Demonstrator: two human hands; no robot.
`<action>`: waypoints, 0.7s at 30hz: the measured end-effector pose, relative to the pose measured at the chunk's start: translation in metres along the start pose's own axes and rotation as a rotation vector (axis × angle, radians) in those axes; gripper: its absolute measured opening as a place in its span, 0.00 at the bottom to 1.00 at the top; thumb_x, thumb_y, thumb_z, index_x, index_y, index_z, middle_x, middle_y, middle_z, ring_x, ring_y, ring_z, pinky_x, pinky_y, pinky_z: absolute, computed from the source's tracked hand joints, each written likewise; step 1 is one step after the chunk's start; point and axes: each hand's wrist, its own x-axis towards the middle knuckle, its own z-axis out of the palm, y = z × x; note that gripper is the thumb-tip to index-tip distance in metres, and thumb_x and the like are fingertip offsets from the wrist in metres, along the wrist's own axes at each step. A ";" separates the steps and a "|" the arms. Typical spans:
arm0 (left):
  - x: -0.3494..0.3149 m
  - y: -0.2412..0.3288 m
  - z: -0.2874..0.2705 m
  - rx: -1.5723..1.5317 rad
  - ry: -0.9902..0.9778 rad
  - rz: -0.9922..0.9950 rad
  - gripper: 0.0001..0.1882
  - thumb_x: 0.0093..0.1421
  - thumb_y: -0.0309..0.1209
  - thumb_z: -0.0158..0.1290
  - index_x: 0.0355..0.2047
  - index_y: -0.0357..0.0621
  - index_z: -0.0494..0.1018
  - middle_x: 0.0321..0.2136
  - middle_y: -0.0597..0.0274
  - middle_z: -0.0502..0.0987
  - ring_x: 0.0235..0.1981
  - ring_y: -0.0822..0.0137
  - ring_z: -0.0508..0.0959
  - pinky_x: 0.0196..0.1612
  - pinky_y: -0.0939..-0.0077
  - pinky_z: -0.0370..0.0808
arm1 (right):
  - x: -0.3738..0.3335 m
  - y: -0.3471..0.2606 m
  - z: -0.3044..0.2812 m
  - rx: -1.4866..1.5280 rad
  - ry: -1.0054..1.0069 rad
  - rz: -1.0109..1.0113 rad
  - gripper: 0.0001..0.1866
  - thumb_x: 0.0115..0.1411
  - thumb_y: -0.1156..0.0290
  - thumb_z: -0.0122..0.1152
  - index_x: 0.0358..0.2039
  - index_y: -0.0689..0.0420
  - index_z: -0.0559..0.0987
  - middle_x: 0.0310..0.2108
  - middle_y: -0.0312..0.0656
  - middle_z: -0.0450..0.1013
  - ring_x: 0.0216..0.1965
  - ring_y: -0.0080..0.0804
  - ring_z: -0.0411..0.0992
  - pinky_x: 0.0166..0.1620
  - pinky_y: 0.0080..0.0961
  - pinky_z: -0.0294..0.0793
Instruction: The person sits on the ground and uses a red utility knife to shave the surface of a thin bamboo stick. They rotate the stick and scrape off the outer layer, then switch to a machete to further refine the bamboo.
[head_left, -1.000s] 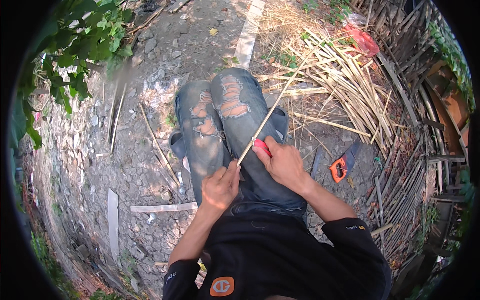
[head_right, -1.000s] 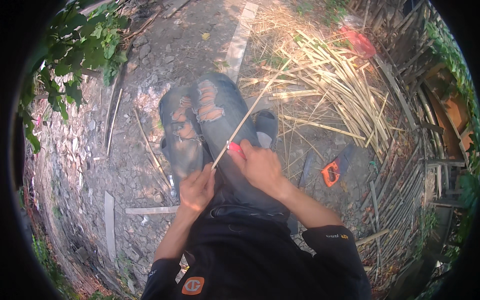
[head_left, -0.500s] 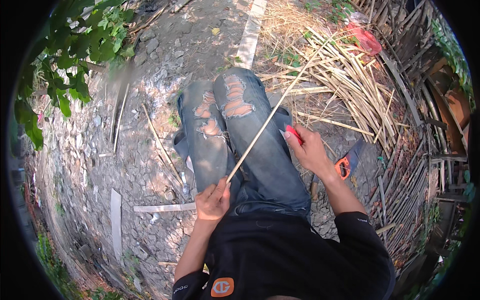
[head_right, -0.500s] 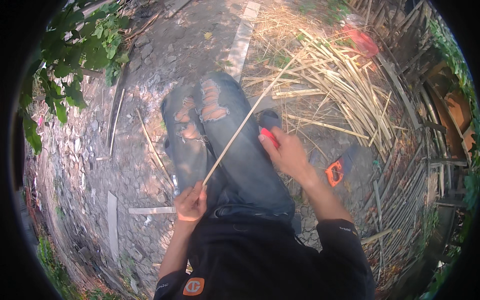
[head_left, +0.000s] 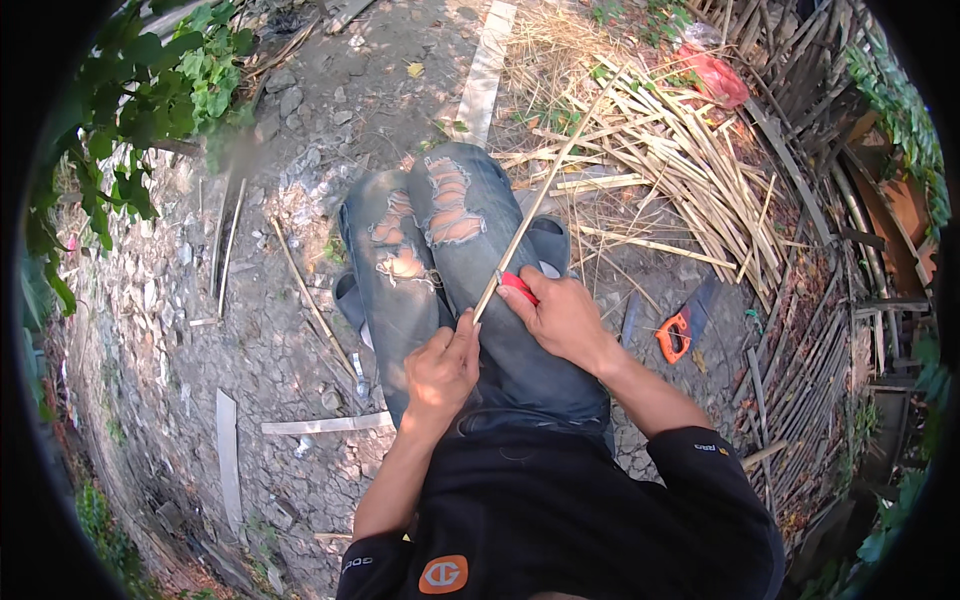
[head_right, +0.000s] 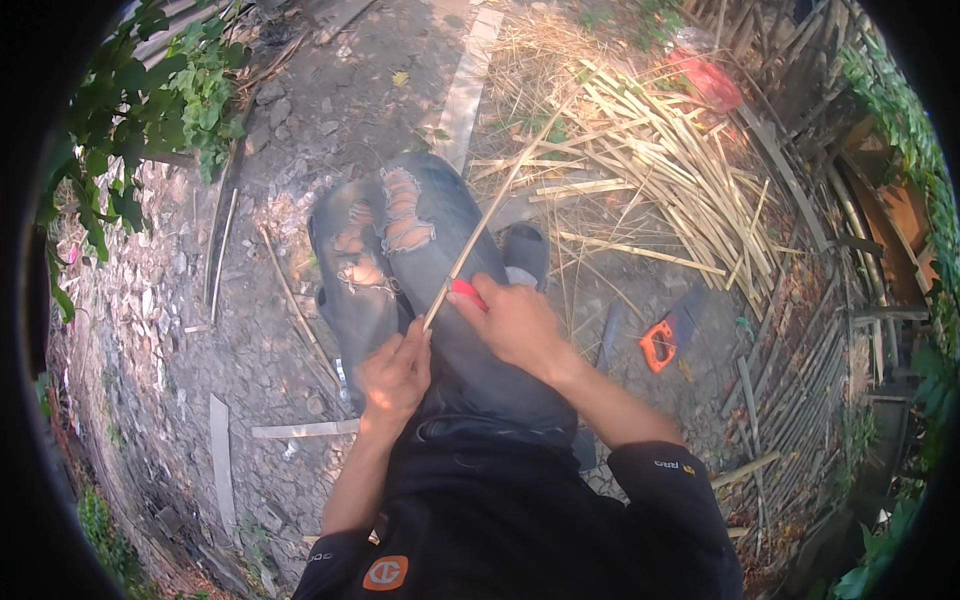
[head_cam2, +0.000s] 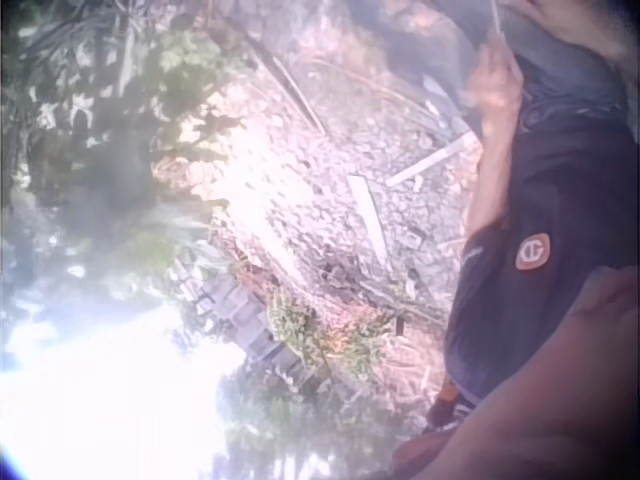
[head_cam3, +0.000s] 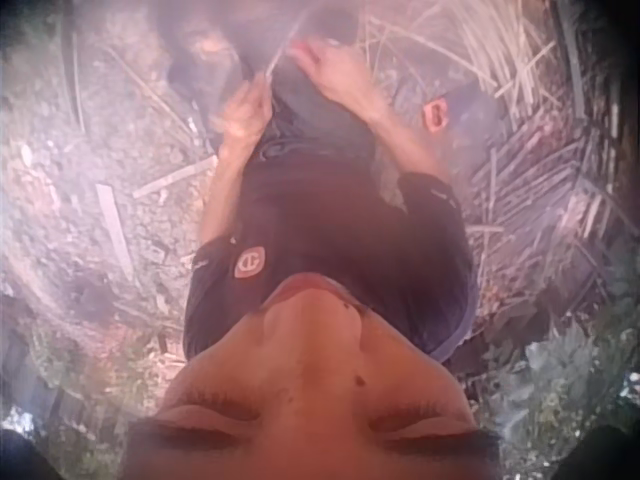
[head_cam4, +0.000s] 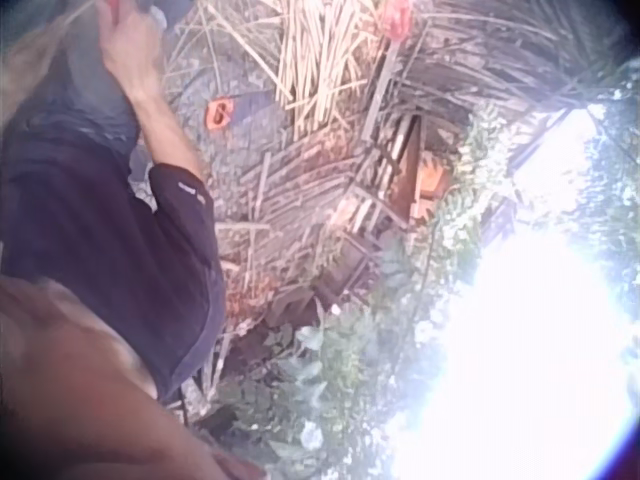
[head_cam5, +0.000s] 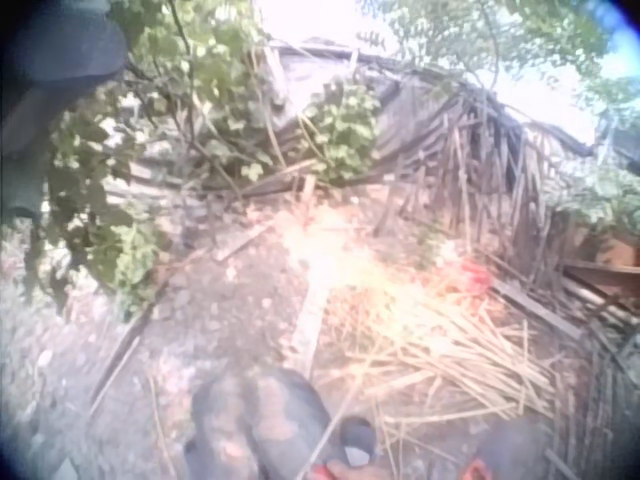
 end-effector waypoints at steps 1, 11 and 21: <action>-0.002 -0.001 -0.008 -0.006 -0.011 0.012 0.15 0.57 0.25 0.68 0.46 0.41 0.85 0.18 0.63 0.68 0.14 0.62 0.74 0.18 0.66 0.71 | 0.000 0.000 0.001 0.018 0.029 0.011 0.20 0.71 0.54 0.61 0.33 0.59 0.77 0.19 0.57 0.73 0.24 0.62 0.76 0.29 0.53 0.72; -0.078 -0.015 -0.090 0.047 -0.152 -0.013 0.20 0.55 0.24 0.68 0.49 0.42 0.84 0.18 0.65 0.65 0.13 0.65 0.71 0.19 0.67 0.69 | 0.004 0.004 0.004 0.064 0.066 0.051 0.22 0.72 0.51 0.59 0.34 0.60 0.77 0.20 0.59 0.74 0.28 0.65 0.76 0.31 0.54 0.72; -0.143 -0.033 -0.162 0.036 -0.186 -0.174 0.16 0.56 0.20 0.66 0.45 0.42 0.85 0.15 0.63 0.67 0.13 0.65 0.70 0.19 0.69 0.67 | 0.036 0.068 -0.038 0.254 0.375 0.178 0.24 0.75 0.54 0.57 0.31 0.65 0.76 0.18 0.42 0.64 0.22 0.25 0.60 0.27 0.32 0.61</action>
